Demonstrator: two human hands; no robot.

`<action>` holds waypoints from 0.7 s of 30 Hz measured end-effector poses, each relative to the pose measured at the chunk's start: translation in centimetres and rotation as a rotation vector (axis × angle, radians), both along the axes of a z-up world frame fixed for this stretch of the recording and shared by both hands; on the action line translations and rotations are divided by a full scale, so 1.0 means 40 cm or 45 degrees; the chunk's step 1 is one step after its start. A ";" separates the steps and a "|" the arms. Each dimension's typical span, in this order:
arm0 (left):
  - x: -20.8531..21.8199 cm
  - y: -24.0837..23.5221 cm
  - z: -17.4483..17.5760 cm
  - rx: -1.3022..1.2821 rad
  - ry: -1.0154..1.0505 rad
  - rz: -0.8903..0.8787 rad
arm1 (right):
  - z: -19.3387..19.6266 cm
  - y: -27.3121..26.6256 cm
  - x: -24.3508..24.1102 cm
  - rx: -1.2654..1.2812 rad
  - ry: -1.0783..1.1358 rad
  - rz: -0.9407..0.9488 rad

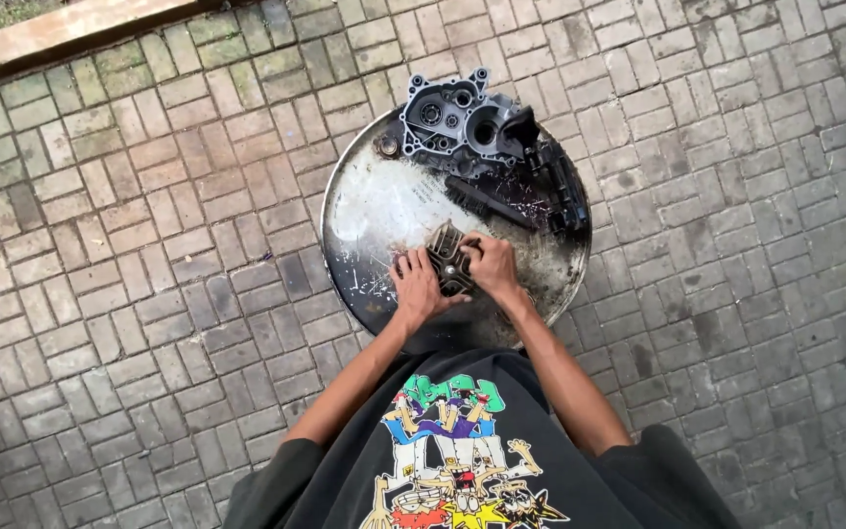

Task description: The person scrubs a metal engine cylinder head with a wire brush on a metal tray. They rotate the part to clean different sides and crevices. Other disassembled engine components and a brush rest on the tray.

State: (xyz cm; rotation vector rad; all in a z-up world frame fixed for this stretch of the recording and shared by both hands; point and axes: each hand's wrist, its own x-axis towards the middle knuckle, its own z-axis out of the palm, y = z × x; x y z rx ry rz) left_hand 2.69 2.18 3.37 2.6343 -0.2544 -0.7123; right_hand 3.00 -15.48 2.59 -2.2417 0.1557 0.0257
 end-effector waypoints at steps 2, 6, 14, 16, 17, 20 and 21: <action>-0.004 0.011 -0.011 -0.009 -0.011 -0.060 | -0.008 0.020 -0.019 -0.035 -0.046 0.015; -0.012 0.021 -0.022 0.008 -0.040 -0.122 | 0.021 0.045 -0.034 0.104 -0.046 0.038; -0.017 0.009 -0.036 -0.002 0.006 -0.061 | -0.040 0.068 -0.061 -0.070 -0.130 0.029; -0.024 0.011 -0.003 -0.031 0.021 -0.053 | -0.019 0.048 -0.055 -0.078 -0.113 0.023; -0.017 0.012 0.013 -0.061 0.030 -0.036 | 0.002 0.035 -0.039 -0.092 -0.057 0.043; -0.013 0.011 -0.009 -0.062 0.029 -0.027 | -0.020 0.047 -0.018 -0.135 -0.005 0.096; -0.010 0.009 -0.031 -0.037 0.015 -0.048 | -0.044 0.058 -0.014 -0.169 -0.013 0.116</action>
